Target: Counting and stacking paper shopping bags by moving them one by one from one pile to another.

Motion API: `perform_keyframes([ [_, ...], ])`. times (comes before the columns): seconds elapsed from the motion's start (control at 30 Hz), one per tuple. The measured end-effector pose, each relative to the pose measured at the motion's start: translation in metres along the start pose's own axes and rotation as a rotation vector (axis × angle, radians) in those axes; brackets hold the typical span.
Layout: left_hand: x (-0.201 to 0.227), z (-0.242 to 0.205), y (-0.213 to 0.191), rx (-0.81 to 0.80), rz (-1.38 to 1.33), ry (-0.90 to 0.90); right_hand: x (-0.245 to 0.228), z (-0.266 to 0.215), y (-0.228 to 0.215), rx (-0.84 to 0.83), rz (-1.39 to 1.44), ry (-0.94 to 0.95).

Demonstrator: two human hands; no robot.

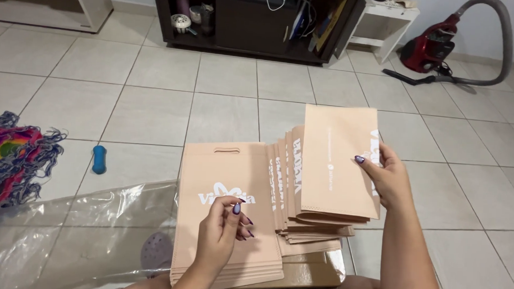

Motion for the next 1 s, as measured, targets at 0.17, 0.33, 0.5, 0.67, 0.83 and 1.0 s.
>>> perform_keyframes([
  [0.17,-0.004,0.004,0.005,-0.022,0.042,-0.027,0.013,0.01,0.011,-0.023,-0.273,0.13],
  [0.33,-0.006,0.005,0.005,-0.03,0.055,-0.06,0.033,0.023,0.004,-0.057,-0.79,0.038],
  [0.5,-0.006,0.005,0.007,-0.058,0.071,-0.018,0.027,0.009,0.016,-0.182,-0.749,0.028],
  [0.67,-0.007,0.016,0.047,-0.24,0.33,0.022,0.011,-0.007,0.015,-0.162,-0.342,0.316],
  [0.83,0.007,0.008,0.102,-0.553,0.462,-0.067,0.019,-0.001,0.015,-0.208,-0.03,0.325],
  [1.0,-0.007,0.003,0.109,-0.575,0.465,-0.089,0.056,0.021,0.006,-0.271,0.162,0.264],
])
Point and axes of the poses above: each hand's wrist, its own z-axis towards the middle knuckle, its own y-axis out of the palm, x = y × z, the point moved 4 cm from there along z, towards the middle knuckle, and after that the axes turned 5 degrees about -z, right-handed, at the moved point
